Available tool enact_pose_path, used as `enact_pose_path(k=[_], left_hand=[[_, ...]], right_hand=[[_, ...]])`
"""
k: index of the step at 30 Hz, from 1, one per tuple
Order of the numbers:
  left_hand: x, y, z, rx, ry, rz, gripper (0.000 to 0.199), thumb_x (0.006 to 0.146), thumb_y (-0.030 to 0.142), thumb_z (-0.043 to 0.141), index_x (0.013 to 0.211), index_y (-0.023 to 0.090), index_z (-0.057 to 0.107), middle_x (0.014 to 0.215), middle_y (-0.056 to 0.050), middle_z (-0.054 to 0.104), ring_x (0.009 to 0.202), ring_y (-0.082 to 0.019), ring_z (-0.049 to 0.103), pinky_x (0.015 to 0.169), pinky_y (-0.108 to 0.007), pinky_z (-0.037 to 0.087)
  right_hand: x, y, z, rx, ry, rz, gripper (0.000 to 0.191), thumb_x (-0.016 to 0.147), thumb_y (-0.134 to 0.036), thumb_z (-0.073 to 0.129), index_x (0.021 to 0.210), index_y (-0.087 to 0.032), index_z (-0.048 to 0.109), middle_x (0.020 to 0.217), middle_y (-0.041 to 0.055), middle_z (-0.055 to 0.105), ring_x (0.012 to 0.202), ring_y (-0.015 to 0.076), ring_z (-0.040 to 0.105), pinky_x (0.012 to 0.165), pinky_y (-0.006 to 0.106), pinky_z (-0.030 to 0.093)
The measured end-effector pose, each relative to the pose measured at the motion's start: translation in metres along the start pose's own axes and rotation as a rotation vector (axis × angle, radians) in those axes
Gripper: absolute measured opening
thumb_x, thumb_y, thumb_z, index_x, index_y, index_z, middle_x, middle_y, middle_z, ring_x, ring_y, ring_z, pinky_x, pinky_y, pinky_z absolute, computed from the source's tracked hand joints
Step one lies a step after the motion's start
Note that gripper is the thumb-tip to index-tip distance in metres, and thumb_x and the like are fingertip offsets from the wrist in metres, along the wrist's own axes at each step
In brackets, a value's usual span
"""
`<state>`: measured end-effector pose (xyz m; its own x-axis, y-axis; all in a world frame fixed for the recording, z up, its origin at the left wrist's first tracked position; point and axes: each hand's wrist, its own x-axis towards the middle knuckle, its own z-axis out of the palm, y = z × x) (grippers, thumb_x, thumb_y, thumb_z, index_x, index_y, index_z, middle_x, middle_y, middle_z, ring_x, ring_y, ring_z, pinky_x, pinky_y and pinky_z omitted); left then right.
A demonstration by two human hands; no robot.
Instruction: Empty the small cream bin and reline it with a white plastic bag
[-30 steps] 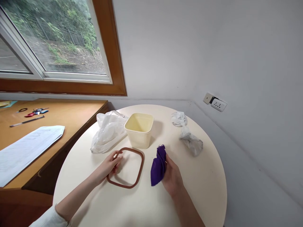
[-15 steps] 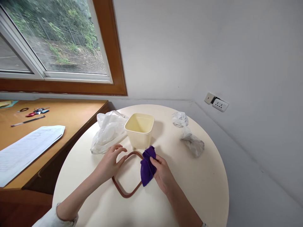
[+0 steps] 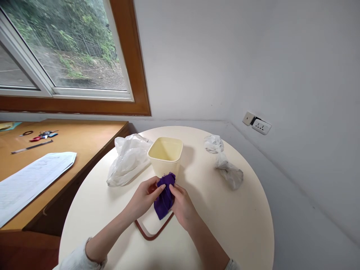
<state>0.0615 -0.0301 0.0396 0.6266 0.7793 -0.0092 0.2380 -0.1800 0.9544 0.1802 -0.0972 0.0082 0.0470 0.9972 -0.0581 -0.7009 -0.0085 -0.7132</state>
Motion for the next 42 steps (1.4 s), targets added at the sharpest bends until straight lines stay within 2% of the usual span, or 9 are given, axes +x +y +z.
enact_pose_path(k=[3, 8, 14, 18, 22, 30, 33, 38, 42], left_hand=[[0.002, 0.003, -0.001, -0.142, -0.035, -0.001, 0.026, 0.078, 0.038, 0.054, 0.066, 0.016, 0.048, 0.061, 0.002, 0.045, 0.058, -0.011, 0.042, 0.054, -0.023, 0.034], [0.003, -0.003, -0.008, -0.594, -0.128, -0.037, 0.013, 0.076, 0.025, 0.056, 0.068, 0.014, 0.053, 0.067, 0.000, 0.051, 0.066, -0.012, 0.047, 0.064, -0.024, 0.038], [0.006, -0.015, -0.019, -0.865, -0.206, -0.135, 0.003, 0.072, 0.013, 0.054, 0.069, 0.013, 0.055, 0.066, 0.000, 0.050, 0.063, -0.009, 0.045, 0.061, -0.021, 0.038], [0.007, -0.018, -0.020, -0.853, -0.208, -0.142, 0.006, 0.076, 0.018, 0.057, 0.075, 0.012, 0.057, 0.072, -0.002, 0.055, 0.067, -0.011, 0.051, 0.065, -0.022, 0.041], [0.007, -0.020, -0.019, -0.826, -0.208, -0.129, 0.015, 0.079, 0.028, 0.059, 0.078, 0.013, 0.056, 0.073, -0.002, 0.058, 0.066, -0.010, 0.053, 0.066, -0.023, 0.043], [0.009, -0.027, -0.018, -0.734, -0.209, -0.091, 0.021, 0.081, 0.034, 0.058, 0.086, 0.014, 0.055, 0.078, -0.004, 0.061, 0.068, -0.011, 0.056, 0.065, -0.023, 0.042], [0.010, -0.030, -0.017, -0.685, -0.221, -0.086, 0.024, 0.081, 0.036, 0.058, 0.086, 0.013, 0.054, 0.072, -0.002, 0.059, 0.064, -0.010, 0.054, 0.063, -0.023, 0.041], [0.009, -0.032, -0.014, -0.546, -0.178, -0.062, 0.035, 0.081, 0.041, 0.055, 0.104, 0.020, 0.039, 0.064, 0.003, 0.057, 0.053, -0.009, 0.050, 0.052, -0.020, 0.034], [0.010, -0.031, -0.011, -0.462, -0.182, 0.006, 0.030, 0.082, 0.044, 0.052, 0.090, 0.020, 0.036, 0.058, 0.006, 0.051, 0.048, -0.007, 0.043, 0.047, -0.019, 0.028]], right_hand=[[0.003, 0.005, -0.002, -0.070, 0.069, -0.027, 0.028, 0.084, -0.036, 0.053, 0.105, -0.020, 0.062, 0.108, 0.0069, 0.062, 0.103, 0.0212, 0.055, 0.084, 0.035, 0.044], [0.004, 0.006, -0.009, -0.327, 0.184, -0.150, 0.036, 0.078, -0.036, 0.060, 0.111, -0.024, 0.057, 0.114, 0.0059, 0.060, 0.108, 0.0214, 0.053, 0.091, 0.036, 0.042], [0.008, -0.001, -0.019, -0.608, 0.201, -0.282, 0.049, 0.073, -0.033, 0.065, 0.120, -0.024, 0.051, 0.121, 0.0068, 0.055, 0.116, 0.0221, 0.047, 0.095, 0.035, 0.040], [0.010, 0.001, -0.018, -0.605, 0.129, -0.261, 0.033, 0.074, -0.031, 0.064, 0.106, -0.021, 0.060, 0.107, 0.0063, 0.063, 0.101, 0.0209, 0.056, 0.091, 0.036, 0.043], [0.008, 0.003, -0.015, -0.561, 0.174, -0.246, 0.022, 0.075, -0.033, 0.063, 0.092, -0.019, 0.064, 0.088, 0.0046, 0.067, 0.082, 0.0182, 0.060, 0.077, 0.033, 0.049], [0.004, 0.002, -0.010, -0.498, 0.162, -0.222, 0.022, 0.075, -0.034, 0.063, 0.091, -0.018, 0.065, 0.085, 0.0038, 0.065, 0.077, 0.0161, 0.057, 0.072, 0.029, 0.047], [0.004, 0.005, -0.009, -0.510, 0.172, -0.215, 0.022, 0.074, -0.033, 0.065, 0.090, -0.018, 0.065, 0.083, 0.0032, 0.064, 0.076, 0.0160, 0.057, 0.072, 0.029, 0.046], [0.005, 0.008, -0.012, -0.499, 0.174, -0.228, 0.021, 0.072, -0.032, 0.066, 0.089, -0.019, 0.065, 0.083, 0.0029, 0.064, 0.079, 0.0170, 0.057, 0.075, 0.029, 0.045], [0.006, 0.009, -0.015, -0.469, 0.158, -0.209, 0.017, 0.070, -0.031, 0.068, 0.082, -0.019, 0.066, 0.087, 0.0032, 0.065, 0.080, 0.0171, 0.057, 0.075, 0.029, 0.044]])
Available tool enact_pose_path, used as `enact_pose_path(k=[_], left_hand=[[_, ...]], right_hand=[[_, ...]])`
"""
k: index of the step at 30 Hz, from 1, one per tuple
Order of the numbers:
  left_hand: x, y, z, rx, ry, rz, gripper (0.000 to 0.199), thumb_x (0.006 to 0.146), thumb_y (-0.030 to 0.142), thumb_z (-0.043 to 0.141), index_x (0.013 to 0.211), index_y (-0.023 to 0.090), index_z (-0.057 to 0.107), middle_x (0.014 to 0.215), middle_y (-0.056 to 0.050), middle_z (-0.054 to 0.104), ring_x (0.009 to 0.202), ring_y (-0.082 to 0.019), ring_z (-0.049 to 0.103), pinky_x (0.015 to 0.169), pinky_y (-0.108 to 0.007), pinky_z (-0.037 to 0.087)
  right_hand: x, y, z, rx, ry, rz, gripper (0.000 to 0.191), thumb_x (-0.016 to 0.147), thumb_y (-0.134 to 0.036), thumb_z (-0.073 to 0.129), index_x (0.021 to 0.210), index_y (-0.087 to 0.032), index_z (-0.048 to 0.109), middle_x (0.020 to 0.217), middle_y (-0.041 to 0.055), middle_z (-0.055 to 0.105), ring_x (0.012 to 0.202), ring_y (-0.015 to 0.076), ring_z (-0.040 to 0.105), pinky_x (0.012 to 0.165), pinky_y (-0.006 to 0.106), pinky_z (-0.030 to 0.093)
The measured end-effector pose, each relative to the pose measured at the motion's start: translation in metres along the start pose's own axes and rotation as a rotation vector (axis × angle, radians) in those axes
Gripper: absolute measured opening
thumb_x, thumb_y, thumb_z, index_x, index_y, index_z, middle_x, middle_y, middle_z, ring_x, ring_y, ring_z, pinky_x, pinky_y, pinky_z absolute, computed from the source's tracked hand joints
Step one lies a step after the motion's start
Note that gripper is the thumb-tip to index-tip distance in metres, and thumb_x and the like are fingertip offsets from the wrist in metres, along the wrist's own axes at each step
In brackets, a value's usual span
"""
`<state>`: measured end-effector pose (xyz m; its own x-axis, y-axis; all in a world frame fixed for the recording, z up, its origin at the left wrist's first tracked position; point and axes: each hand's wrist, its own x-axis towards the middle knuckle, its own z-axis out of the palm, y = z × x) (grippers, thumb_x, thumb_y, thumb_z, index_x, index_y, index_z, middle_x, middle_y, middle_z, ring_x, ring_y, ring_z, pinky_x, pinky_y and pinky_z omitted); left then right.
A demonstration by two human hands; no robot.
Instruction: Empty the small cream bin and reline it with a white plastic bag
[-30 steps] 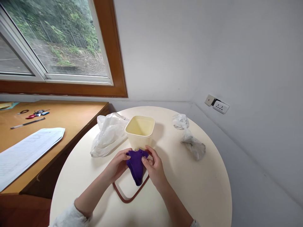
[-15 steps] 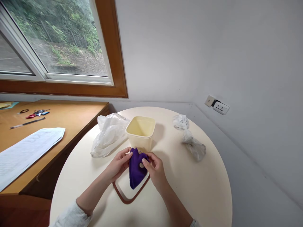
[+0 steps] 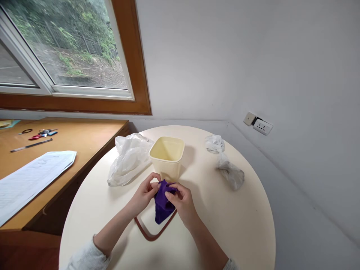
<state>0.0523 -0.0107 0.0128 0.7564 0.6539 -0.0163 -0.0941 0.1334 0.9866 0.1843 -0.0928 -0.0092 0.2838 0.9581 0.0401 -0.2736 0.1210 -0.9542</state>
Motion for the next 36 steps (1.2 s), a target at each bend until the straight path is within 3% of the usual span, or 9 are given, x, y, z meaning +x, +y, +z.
enact_pose_path(k=[6, 12, 23, 30, 36], left_hand=[[0.0012, -0.0008, 0.0011, 0.079, 0.009, 0.019, 0.032, 0.080, 0.047, 0.052, 0.081, 0.019, 0.037, 0.054, 0.007, 0.045, 0.046, -0.006, 0.036, 0.046, -0.019, 0.025], [0.0016, -0.0016, -0.0015, 0.159, 0.019, 0.028, 0.031, 0.080, 0.047, 0.052, 0.086, 0.016, 0.048, 0.057, 0.005, 0.046, 0.051, -0.008, 0.039, 0.050, -0.021, 0.028], [0.0008, 0.0001, -0.0030, 0.168, 0.011, 0.009, 0.029, 0.081, 0.039, 0.050, 0.092, 0.015, 0.063, 0.083, -0.005, 0.062, 0.073, -0.015, 0.052, 0.066, -0.025, 0.038], [-0.0017, 0.0020, -0.0019, 0.057, -0.060, 0.015, 0.019, 0.077, 0.031, 0.058, 0.084, 0.015, 0.052, 0.064, 0.003, 0.047, 0.061, -0.010, 0.042, 0.057, -0.022, 0.033], [-0.0019, 0.0068, 0.0032, 0.112, 0.007, 0.043, 0.026, 0.077, 0.034, 0.059, 0.071, 0.018, 0.039, 0.063, 0.005, 0.040, 0.056, -0.007, 0.035, 0.053, -0.020, 0.030]], right_hand=[[0.0008, 0.0017, -0.0017, -0.008, -0.047, -0.066, 0.009, 0.067, -0.027, 0.071, 0.074, -0.021, 0.068, 0.099, 0.0043, 0.059, 0.095, 0.0196, 0.054, 0.084, 0.031, 0.042], [0.0024, 0.0035, -0.0019, -0.028, -0.055, -0.082, 0.009, 0.062, -0.026, 0.074, 0.069, -0.023, 0.070, 0.096, 0.0048, 0.057, 0.096, 0.0203, 0.053, 0.089, 0.034, 0.040], [0.0017, -0.0016, -0.0019, -0.133, -0.079, -0.094, 0.011, 0.072, -0.029, 0.066, 0.081, -0.026, 0.072, 0.099, 0.0060, 0.057, 0.099, 0.0217, 0.052, 0.090, 0.036, 0.040], [0.0046, 0.0046, -0.0039, -0.152, 0.005, -0.085, 0.010, 0.070, -0.027, 0.066, 0.078, -0.024, 0.072, 0.093, 0.0060, 0.055, 0.093, 0.0209, 0.053, 0.082, 0.033, 0.043], [0.0058, 0.0028, -0.0077, -0.168, 0.053, -0.113, 0.008, 0.068, -0.024, 0.068, 0.076, -0.022, 0.069, 0.084, 0.0035, 0.056, 0.080, 0.0171, 0.055, 0.072, 0.029, 0.046]])
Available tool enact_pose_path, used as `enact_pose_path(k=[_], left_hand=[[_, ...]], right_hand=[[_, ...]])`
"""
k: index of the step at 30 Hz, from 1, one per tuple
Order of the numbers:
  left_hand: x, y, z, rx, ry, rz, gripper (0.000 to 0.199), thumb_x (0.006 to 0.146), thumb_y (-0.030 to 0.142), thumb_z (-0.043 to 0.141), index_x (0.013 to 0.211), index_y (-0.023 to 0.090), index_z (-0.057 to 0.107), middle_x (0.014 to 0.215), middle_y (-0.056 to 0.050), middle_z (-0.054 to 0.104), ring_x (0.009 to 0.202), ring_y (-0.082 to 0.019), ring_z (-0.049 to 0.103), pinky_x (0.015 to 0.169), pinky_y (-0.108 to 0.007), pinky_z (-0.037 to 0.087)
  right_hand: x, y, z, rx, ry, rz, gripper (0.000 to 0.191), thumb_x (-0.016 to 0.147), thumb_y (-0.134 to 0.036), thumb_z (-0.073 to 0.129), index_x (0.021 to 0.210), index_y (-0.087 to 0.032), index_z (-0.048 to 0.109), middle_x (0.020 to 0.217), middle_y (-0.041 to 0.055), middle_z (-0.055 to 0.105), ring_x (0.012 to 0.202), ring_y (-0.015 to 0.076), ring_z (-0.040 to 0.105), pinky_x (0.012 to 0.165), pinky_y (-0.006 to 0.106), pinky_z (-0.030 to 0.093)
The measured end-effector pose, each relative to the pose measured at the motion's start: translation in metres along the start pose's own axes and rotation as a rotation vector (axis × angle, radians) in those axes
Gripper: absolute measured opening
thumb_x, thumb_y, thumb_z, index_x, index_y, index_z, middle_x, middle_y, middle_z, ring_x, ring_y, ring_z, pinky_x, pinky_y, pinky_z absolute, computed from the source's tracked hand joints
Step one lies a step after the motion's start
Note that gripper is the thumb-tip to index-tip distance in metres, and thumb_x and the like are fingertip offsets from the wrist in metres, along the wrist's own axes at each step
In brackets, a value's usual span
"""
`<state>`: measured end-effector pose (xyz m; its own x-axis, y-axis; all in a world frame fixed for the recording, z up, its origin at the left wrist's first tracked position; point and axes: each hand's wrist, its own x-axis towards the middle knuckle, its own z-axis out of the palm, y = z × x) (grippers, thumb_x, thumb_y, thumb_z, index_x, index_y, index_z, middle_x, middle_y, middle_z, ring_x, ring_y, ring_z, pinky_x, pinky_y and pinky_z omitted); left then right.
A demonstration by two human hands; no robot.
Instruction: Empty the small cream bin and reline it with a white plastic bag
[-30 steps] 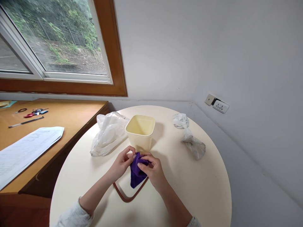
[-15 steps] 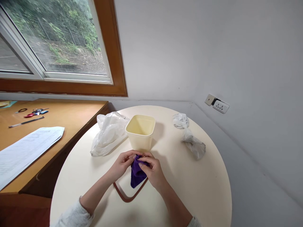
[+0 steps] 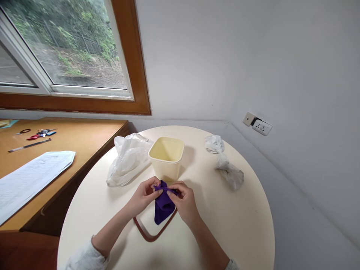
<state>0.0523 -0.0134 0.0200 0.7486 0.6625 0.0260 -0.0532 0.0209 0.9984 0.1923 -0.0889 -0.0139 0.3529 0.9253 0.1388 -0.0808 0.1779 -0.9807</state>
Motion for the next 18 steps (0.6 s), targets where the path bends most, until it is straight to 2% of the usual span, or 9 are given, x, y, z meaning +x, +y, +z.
enact_pose_path(k=[5, 10, 15, 18], left_hand=[[-0.001, 0.002, -0.006, 0.042, 0.027, 0.043, 0.024, 0.078, 0.034, 0.057, 0.073, 0.018, 0.040, 0.064, 0.005, 0.043, 0.058, -0.008, 0.039, 0.054, -0.021, 0.033], [-0.004, 0.012, -0.010, 0.171, 0.123, 0.082, 0.021, 0.078, 0.030, 0.058, 0.072, 0.017, 0.042, 0.063, 0.004, 0.045, 0.057, -0.008, 0.041, 0.053, -0.020, 0.034], [-0.011, 0.034, -0.007, 0.309, 0.128, 0.156, 0.017, 0.078, 0.026, 0.058, 0.070, 0.017, 0.045, 0.068, 0.002, 0.051, 0.064, -0.010, 0.045, 0.059, -0.022, 0.038], [-0.017, 0.052, -0.003, 0.408, 0.122, 0.195, 0.013, 0.077, 0.025, 0.059, 0.070, 0.017, 0.050, 0.071, 0.000, 0.054, 0.069, -0.012, 0.049, 0.063, -0.024, 0.040]], right_hand=[[0.000, -0.012, -0.005, -0.053, -0.044, -0.002, 0.008, 0.068, -0.024, 0.068, 0.074, -0.020, 0.067, 0.078, 0.0028, 0.059, 0.073, 0.0160, 0.055, 0.069, 0.029, 0.045], [0.000, -0.031, -0.011, -0.189, -0.002, -0.139, 0.004, 0.070, -0.023, 0.067, 0.070, -0.021, 0.064, 0.076, 0.0029, 0.057, 0.068, 0.0149, 0.053, 0.063, 0.028, 0.044], [-0.006, -0.066, -0.018, -0.400, -0.060, -0.281, 0.001, 0.074, -0.020, 0.063, 0.074, -0.020, 0.062, 0.077, 0.0029, 0.059, 0.067, 0.0138, 0.052, 0.062, 0.028, 0.043], [-0.012, -0.093, -0.024, -0.492, -0.107, -0.294, 0.002, 0.075, -0.018, 0.061, 0.076, -0.020, 0.061, 0.076, 0.0018, 0.060, 0.069, 0.0137, 0.054, 0.065, 0.027, 0.044]])
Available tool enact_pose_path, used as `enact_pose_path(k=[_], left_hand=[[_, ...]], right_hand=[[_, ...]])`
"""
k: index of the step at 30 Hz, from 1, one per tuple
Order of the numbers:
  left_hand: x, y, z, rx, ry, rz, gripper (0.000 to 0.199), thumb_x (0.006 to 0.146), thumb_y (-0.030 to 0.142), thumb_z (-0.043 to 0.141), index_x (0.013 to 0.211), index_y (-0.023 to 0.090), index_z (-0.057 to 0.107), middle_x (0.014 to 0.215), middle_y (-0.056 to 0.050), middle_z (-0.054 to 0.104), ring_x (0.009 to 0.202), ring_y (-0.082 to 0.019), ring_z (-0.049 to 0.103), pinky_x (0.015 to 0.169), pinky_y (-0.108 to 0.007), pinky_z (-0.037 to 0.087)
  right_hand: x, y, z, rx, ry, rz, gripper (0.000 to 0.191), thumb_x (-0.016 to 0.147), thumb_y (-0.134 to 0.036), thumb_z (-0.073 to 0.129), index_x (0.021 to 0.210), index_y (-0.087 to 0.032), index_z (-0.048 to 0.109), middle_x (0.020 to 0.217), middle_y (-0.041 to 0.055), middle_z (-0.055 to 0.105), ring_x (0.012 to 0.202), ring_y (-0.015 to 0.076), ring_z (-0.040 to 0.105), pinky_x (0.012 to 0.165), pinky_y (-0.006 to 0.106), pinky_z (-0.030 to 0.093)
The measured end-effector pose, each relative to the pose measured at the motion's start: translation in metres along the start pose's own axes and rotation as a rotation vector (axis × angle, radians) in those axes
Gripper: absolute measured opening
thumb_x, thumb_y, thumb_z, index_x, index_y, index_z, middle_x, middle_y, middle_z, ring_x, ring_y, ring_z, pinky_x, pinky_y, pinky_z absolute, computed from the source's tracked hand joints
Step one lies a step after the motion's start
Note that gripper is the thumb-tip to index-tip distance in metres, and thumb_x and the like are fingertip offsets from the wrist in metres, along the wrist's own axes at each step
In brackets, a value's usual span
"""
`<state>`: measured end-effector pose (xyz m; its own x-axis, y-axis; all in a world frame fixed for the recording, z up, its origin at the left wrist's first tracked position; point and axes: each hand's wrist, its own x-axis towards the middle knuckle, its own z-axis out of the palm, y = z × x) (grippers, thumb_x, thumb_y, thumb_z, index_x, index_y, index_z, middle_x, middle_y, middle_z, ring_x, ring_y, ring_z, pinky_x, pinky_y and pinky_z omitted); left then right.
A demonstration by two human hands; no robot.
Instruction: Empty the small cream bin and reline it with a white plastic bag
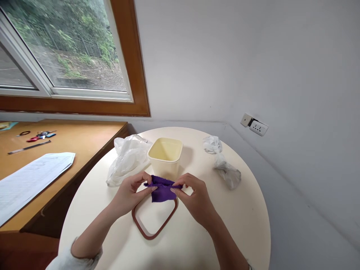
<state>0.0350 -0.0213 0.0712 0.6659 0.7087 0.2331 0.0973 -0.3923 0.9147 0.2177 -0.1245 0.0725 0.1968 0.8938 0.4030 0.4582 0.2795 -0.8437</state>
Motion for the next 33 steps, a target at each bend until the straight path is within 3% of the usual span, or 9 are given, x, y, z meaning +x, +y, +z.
enact_pose_path(k=[5, 10, 14, 16, 18, 22, 24, 28, 33], left_hand=[[0.009, 0.021, 0.006, 0.120, -0.025, 0.007, 0.011, 0.074, 0.028, 0.061, 0.071, 0.018, 0.056, 0.074, 0.000, 0.057, 0.072, -0.013, 0.051, 0.064, -0.025, 0.042], [0.038, 0.022, 0.033, 0.101, -0.050, 0.021, 0.009, 0.076, 0.026, 0.057, 0.076, 0.019, 0.052, 0.061, 0.005, 0.053, 0.059, -0.010, 0.045, 0.061, -0.024, 0.038], [0.046, 0.024, 0.060, 0.040, -0.031, 0.097, 0.027, 0.078, 0.020, 0.052, 0.105, 0.022, 0.045, 0.072, 0.003, 0.065, 0.061, -0.012, 0.046, 0.067, -0.026, 0.039], [0.039, 0.020, 0.073, 0.131, -0.094, 0.122, 0.024, 0.079, 0.020, 0.051, 0.104, 0.022, 0.049, 0.081, -0.001, 0.067, 0.068, -0.014, 0.049, 0.070, -0.028, 0.040], [0.026, 0.010, 0.087, 0.289, -0.208, 0.136, 0.012, 0.079, 0.019, 0.050, 0.089, 0.020, 0.057, 0.083, -0.003, 0.066, 0.074, -0.016, 0.052, 0.072, -0.029, 0.040], [-0.002, -0.015, 0.109, 0.539, -0.435, 0.155, 0.010, 0.077, 0.016, 0.050, 0.082, 0.020, 0.058, 0.076, -0.003, 0.063, 0.078, -0.019, 0.056, 0.077, -0.033, 0.039], [-0.010, -0.021, 0.114, 0.602, -0.503, 0.185, 0.011, 0.077, 0.015, 0.048, 0.084, 0.020, 0.054, 0.077, -0.004, 0.062, 0.082, -0.021, 0.056, 0.078, -0.034, 0.039], [0.001, -0.018, 0.116, 0.603, -0.493, 0.162, 0.013, 0.082, 0.016, 0.038, 0.091, 0.021, 0.046, 0.078, -0.003, 0.062, 0.081, -0.020, 0.055, 0.075, -0.032, 0.040], [0.038, -0.020, 0.126, 0.604, -0.420, -0.027, 0.012, 0.087, 0.024, 0.034, 0.097, 0.024, 0.041, 0.078, -0.001, 0.061, 0.070, -0.016, 0.057, 0.059, -0.024, 0.038]], right_hand=[[0.000, -0.010, -0.024, -0.013, -0.046, 0.082, 0.002, 0.075, -0.021, 0.061, 0.075, -0.019, 0.059, 0.076, 0.0012, 0.061, 0.074, 0.0145, 0.057, 0.070, 0.028, 0.047], [0.003, 0.007, -0.046, -0.100, 0.021, 0.148, 0.036, 0.075, -0.028, 0.061, 0.110, -0.023, 0.057, 0.081, 0.0012, 0.059, 0.077, 0.0145, 0.058, 0.074, 0.030, 0.050], [-0.006, 0.007, -0.068, -0.335, 0.108, 0.033, 0.021, 0.081, -0.028, 0.053, 0.100, -0.024, 0.063, 0.086, 0.0035, 0.060, 0.082, 0.0168, 0.057, 0.073, 0.031, 0.049], [-0.019, 0.007, -0.076, -0.417, 0.047, -0.008, 0.016, 0.082, -0.024, 0.050, 0.090, -0.024, 0.064, 0.091, 0.0044, 0.060, 0.086, 0.0175, 0.057, 0.073, 0.030, 0.048], [-0.036, 0.013, -0.080, -0.471, -0.084, 0.011, 0.014, 0.081, -0.021, 0.051, 0.086, -0.023, 0.064, 0.101, 0.0048, 0.059, 0.096, 0.0187, 0.054, 0.080, 0.032, 0.046], [-0.072, 0.031, -0.078, -0.474, -0.401, 0.213, 0.016, 0.076, -0.014, 0.051, 0.083, -0.023, 0.062, 0.100, 0.0025, 0.062, 0.097, 0.0193, 0.054, 0.084, 0.033, 0.043], [-0.083, 0.036, -0.076, -0.448, -0.460, 0.315, 0.017, 0.076, -0.015, 0.050, 0.085, -0.024, 0.060, 0.092, 0.0016, 0.063, 0.091, 0.0190, 0.055, 0.078, 0.032, 0.043], [-0.077, 0.043, -0.075, -0.363, -0.358, 0.411, 0.011, 0.082, -0.024, 0.042, 0.085, -0.024, 0.053, 0.082, -0.0006, 0.061, 0.074, 0.0155, 0.055, 0.066, 0.028, 0.042], [-0.056, 0.075, -0.070, -0.374, -0.129, 0.542, 0.012, 0.083, -0.030, 0.039, 0.084, -0.022, 0.048, 0.069, -0.0020, 0.056, 0.057, 0.0130, 0.048, 0.054, 0.025, 0.037]])
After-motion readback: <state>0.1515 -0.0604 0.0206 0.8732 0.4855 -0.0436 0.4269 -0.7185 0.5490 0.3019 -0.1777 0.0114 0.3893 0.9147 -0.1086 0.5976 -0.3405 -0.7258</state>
